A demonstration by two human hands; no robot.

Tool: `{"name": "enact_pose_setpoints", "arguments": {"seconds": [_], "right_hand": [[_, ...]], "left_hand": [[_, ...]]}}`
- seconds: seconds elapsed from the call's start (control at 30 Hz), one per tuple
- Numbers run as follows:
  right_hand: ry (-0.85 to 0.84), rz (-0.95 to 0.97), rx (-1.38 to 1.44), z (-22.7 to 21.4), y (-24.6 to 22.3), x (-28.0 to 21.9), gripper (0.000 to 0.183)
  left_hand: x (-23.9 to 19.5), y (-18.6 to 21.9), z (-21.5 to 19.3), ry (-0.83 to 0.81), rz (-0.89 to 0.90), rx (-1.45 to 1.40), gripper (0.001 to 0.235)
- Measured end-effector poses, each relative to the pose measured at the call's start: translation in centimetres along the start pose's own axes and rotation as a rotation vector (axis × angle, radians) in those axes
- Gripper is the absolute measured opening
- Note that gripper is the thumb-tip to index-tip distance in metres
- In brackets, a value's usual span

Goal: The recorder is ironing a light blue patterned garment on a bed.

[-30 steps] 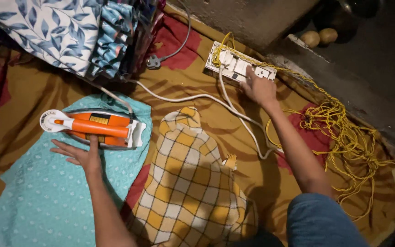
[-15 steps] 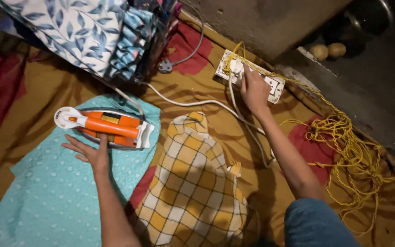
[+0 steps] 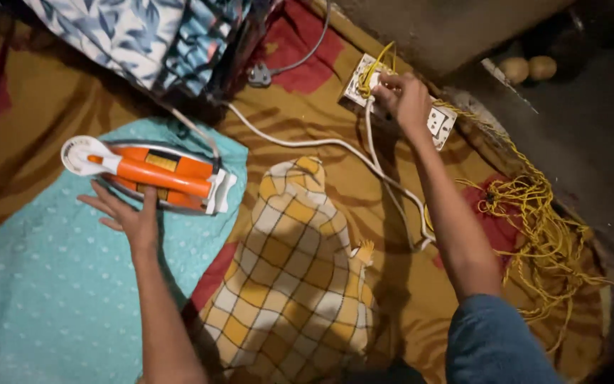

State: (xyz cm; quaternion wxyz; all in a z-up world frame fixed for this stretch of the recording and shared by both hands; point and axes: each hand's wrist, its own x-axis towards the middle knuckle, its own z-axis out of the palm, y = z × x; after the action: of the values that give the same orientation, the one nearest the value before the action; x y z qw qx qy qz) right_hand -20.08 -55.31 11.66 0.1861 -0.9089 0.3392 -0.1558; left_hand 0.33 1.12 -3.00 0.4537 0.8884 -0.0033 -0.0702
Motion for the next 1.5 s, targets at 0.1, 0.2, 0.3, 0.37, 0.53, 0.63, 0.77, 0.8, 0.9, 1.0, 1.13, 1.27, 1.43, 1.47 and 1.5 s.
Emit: {"name": "enact_pose_setpoints", "arguments": {"seconds": [0.1,0.2,0.3,0.37,0.53,0.63,0.77,0.8,0.9,1.0,1.13,1.27,1.43,1.47,1.5], "right_hand": [[0.023,0.002,-0.069,-0.2,-1.4,-0.4,0.031],[0.096,-0.086,-0.077,1.6,0.3,-0.4,0.025],[0.145,-0.015,-0.153,2.5,-5.6,-1.1,0.023],[0.191,-0.12,0.099,5.2,-13.7,-5.2,0.023],[0.01,-0.714,0.426,10.5,-33.9,-13.6,0.034],[-0.27,-0.751,0.133,18.1,-37.7,-11.8,0.049],[-0.404,-0.497,0.058,18.7,-37.7,-11.8,0.049],[-0.404,-0.5,0.05,18.8,-37.6,-11.9,0.049],[-0.292,-0.522,0.019,19.1,-35.9,-13.2,0.053],[-0.373,-0.452,-0.005,15.7,-36.4,-14.8,0.059],[-0.332,-0.503,0.052,18.1,-35.4,-13.1,0.052],[-0.261,-0.522,0.0,20.4,-37.8,-10.6,0.047],[-0.201,-0.545,-0.005,20.5,-41.4,-9.2,0.047],[-0.219,-0.526,-0.017,20.9,-41.5,-9.0,0.047],[-0.242,-0.503,-0.041,20.9,-40.8,-8.9,0.047]], "left_hand": [[0.3,-0.5,0.1,0.002,0.027,0.02,0.118],[0.6,-0.7,0.4,0.025,-0.01,0.078,0.12],[1.3,-3.8,3.2,0.062,0.052,0.02,0.126],[0.9,-2.4,3.1,0.098,0.042,-0.075,0.13],[-0.2,-1.6,1.7,0.169,0.1,-0.216,0.136],[0.9,-1.9,2.0,0.134,0.128,-0.195,0.129],[1.0,-1.1,2.7,0.101,0.05,-0.278,0.103],[0.9,-0.6,1.9,0.098,0.021,-0.309,0.095],[2.9,-2.8,4.7,0.149,-0.009,-0.231,0.095],[1.6,-0.9,3.1,0.17,-0.012,-0.288,0.092],[2.6,-1.0,4.5,0.282,-0.001,-0.278,0.097],[3.0,-1.5,5.2,0.316,-0.118,0.015,0.085],[0.2,-1.3,-2.6,0.145,-0.111,0.31,0.064],[-1.0,-0.8,-4.9,0.06,-0.067,0.423,0.08],[-2.9,-0.1,-6.5,-0.039,-0.028,0.53,0.097]]}}
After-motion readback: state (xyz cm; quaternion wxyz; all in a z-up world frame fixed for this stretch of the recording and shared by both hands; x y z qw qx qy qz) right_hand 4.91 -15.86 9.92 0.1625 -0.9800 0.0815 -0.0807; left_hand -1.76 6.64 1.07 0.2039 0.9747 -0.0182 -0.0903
